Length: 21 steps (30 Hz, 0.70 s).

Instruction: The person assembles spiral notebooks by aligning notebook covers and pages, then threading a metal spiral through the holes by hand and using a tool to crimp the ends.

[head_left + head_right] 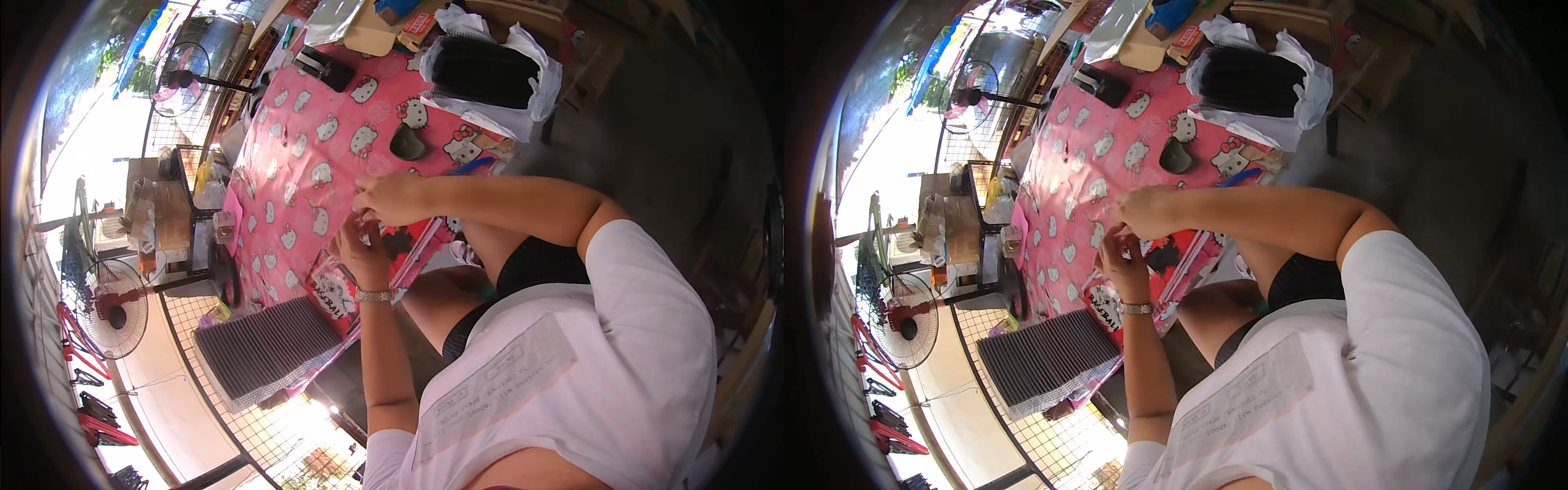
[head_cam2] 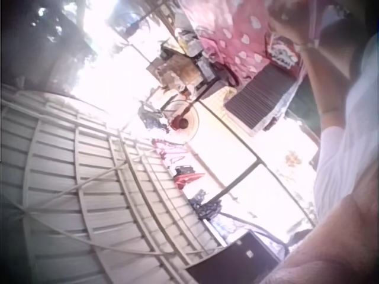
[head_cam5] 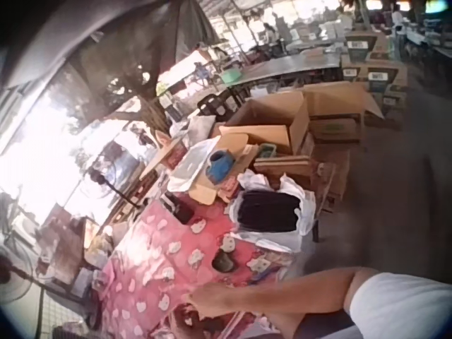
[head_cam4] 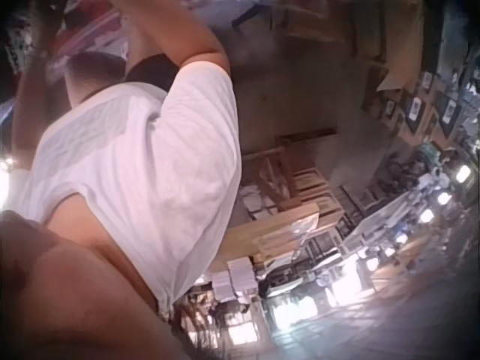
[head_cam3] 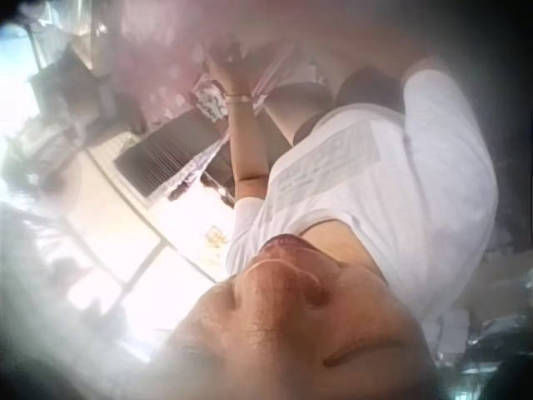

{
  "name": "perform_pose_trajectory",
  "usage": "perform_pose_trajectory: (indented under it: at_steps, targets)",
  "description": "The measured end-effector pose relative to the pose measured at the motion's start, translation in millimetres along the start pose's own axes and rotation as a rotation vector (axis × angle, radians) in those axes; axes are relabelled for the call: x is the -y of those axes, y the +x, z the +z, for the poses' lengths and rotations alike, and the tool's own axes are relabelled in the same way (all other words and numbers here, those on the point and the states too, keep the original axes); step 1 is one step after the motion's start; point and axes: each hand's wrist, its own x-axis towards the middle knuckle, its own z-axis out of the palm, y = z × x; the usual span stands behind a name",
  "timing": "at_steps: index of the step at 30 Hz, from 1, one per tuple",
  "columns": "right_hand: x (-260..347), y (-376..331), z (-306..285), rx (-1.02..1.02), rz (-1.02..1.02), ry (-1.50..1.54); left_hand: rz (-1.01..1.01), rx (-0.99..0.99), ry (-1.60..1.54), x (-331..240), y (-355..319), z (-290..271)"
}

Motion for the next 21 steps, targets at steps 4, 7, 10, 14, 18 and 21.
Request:
perform_pose_trajectory:
  at_steps: [4, 7, 10, 14, 18, 21]
  targets:
    - [5.7, 6.5, -3.1, 0.06, 0.07, -0.124, 0.078, 0.0, 0.127, 13.4, 2.5, 5.9]
    - [-7.6, 8.5, -0.3, -0.053, -0.093, -0.082, 0.061, -0.026, 0.131, 13.4, 11.1, 5.8]
    - [-7.6, 2.4, -4.6, 0.038, -0.049, -0.083, 0.053, 0.067, 0.102, 13.2, 8.1, 6.0]
    - [-3.5, -2.4, -21.8, 0.066, -0.007, -0.076, 0.099, -0.004, 0.072, 8.0, 10.1, 2.7]
    - [-2.2, 11.9, -28.7, 0.151, 0.115, 0.158, 0.104, 0.034, 0.073, 7.3, 14.9, -5.6]
    - [6.2, 8.9, -29.1, 0.13, 0.139, 0.036, 0.096, 0.12, 0.082, 10.6, 14.1, -11.0]
